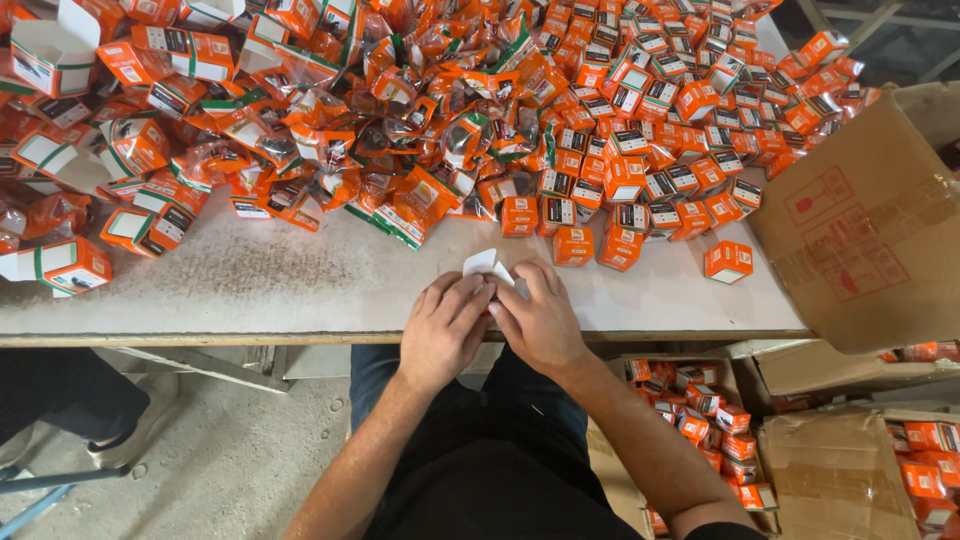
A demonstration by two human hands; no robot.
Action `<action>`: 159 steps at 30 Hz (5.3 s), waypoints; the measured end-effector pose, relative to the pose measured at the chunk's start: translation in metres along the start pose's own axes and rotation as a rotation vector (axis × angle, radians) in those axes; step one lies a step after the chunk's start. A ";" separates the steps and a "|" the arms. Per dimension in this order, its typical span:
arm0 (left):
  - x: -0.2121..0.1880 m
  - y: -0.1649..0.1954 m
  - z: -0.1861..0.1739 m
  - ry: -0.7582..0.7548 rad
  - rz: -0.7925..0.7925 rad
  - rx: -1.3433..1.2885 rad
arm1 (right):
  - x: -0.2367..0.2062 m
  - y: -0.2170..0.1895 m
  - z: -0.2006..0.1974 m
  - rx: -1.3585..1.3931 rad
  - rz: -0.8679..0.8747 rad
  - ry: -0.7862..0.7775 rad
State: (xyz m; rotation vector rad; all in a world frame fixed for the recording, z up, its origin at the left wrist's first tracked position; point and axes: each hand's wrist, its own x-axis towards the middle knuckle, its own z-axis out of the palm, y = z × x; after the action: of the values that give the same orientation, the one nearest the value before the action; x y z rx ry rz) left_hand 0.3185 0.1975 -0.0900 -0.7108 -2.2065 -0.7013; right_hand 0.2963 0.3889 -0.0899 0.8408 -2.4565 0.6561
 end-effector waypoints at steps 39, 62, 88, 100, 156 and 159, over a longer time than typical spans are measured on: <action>0.003 -0.006 0.004 -0.036 -0.115 -0.227 | -0.003 0.016 0.006 0.364 -0.122 0.073; 0.034 -0.154 -0.079 0.074 -0.250 0.030 | 0.118 0.002 0.083 -0.045 -0.193 0.127; 0.003 -0.162 -0.132 0.250 -0.655 0.119 | 0.048 0.006 0.048 0.110 -0.175 -0.025; 0.001 -0.025 -0.012 0.153 0.106 0.140 | 0.025 -0.003 0.014 1.080 0.408 0.127; 0.003 -0.017 0.012 -0.125 -0.399 -0.552 | -0.020 -0.005 -0.039 0.510 0.216 0.059; 0.001 -0.017 0.010 -0.177 -0.417 -0.587 | -0.005 -0.010 -0.047 0.346 0.051 0.136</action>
State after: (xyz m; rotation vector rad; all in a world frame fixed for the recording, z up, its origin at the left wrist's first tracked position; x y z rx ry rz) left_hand 0.3017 0.1928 -0.0999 -0.6029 -2.3471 -1.5924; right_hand 0.3188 0.4108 -0.0527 0.8285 -2.2819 1.1414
